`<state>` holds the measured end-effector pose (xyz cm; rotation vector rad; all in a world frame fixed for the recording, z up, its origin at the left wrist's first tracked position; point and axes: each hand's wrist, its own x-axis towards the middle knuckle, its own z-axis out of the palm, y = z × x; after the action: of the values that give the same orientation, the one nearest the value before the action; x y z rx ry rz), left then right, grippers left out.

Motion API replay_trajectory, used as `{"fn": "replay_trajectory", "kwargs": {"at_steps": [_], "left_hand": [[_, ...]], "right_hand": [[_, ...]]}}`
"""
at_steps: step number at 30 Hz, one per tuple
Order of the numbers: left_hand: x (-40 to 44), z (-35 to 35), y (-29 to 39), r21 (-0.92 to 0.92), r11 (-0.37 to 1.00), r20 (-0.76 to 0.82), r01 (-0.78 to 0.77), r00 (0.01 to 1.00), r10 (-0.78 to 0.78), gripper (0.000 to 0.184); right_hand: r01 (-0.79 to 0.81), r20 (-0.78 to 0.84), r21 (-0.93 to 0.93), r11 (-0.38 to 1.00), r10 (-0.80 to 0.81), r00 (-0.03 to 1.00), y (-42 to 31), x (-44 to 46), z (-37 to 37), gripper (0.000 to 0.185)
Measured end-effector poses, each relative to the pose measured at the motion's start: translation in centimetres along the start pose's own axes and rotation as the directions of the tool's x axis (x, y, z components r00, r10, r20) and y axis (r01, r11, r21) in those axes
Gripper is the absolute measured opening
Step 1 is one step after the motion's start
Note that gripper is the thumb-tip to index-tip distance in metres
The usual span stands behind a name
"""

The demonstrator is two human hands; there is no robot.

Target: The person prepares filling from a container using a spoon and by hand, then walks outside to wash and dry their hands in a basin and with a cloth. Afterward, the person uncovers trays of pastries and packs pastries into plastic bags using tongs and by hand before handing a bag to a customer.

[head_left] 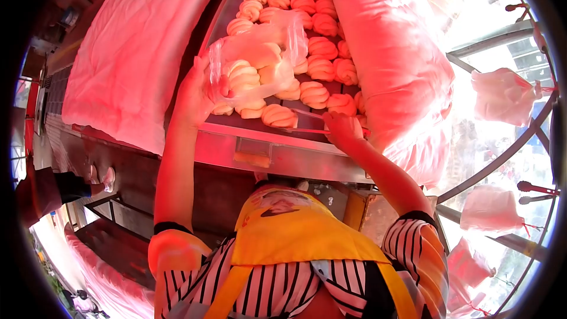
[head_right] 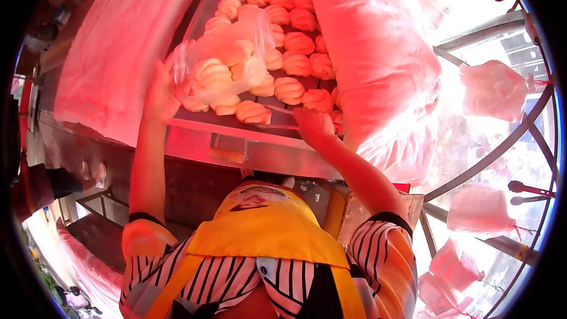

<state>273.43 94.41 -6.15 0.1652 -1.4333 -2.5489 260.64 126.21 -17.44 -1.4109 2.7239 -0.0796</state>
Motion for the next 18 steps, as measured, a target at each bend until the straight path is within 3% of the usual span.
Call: {"fn": "replay_trajectory", "kwargs": {"at_steps": [2, 4, 7, 9, 13, 15, 17, 18], "left_hand": [[-0.5, 0.1, 0.1, 0.007, 1.0, -0.018, -0.006, 1.0, 0.007, 0.073], [-0.7, -0.2, -0.1, 0.009, 1.0, -0.036, -0.011, 0.999, 0.011, 0.075], [-0.9, -1.2, -1.1, -0.01, 1.0, -0.053, -0.005, 0.999, 0.004, 0.081], [-1.2, -1.4, -1.2, -0.066, 0.997, -0.007, -0.03, 1.0, 0.03, 0.071], [-1.2, -1.5, -1.8, -0.086, 0.996, 0.1, -0.03, 0.994, 0.039, 0.07], [-1.0, -0.7, -1.5, -0.075, 0.996, 0.119, -0.044, 0.992, 0.052, 0.072], [-0.8, -0.3, -1.1, -0.084, 0.994, 0.101, -0.075, 0.991, 0.083, 0.072], [-0.7, -0.4, -1.0, -0.104, 0.99, 0.049, -0.093, 0.994, 0.098, 0.074]], "right_hand": [[-0.04, 0.007, 0.222, 0.974, 0.04, 0.999, 0.9, -2.5, -2.5, 0.03], [-0.216, 0.14, 0.214, 0.953, 0.189, 0.972, 2.6, -4.3, -3.6, 0.034], [-0.274, 0.18, 0.41, 0.87, 0.218, 0.959, 5.2, -6.7, -5.9, 0.039], [-0.318, 0.198, 0.483, 0.816, 0.252, 0.947, 5.7, -6.7, -7.8, 0.039], [-0.159, 0.047, 0.662, 0.732, 0.171, 0.984, 3.0, -2.6, -11.7, 0.031], [-0.056, -0.069, 0.405, 0.912, 0.092, 0.993, 0.7, 2.5, -13.9, 0.036], [0.147, -0.337, 0.13, 0.981, -0.096, 0.937, -0.6, 7.0, -13.1, 0.044], [0.117, -0.329, 0.071, 0.991, -0.087, 0.94, -1.1, 8.1, -13.2, 0.045]]}}
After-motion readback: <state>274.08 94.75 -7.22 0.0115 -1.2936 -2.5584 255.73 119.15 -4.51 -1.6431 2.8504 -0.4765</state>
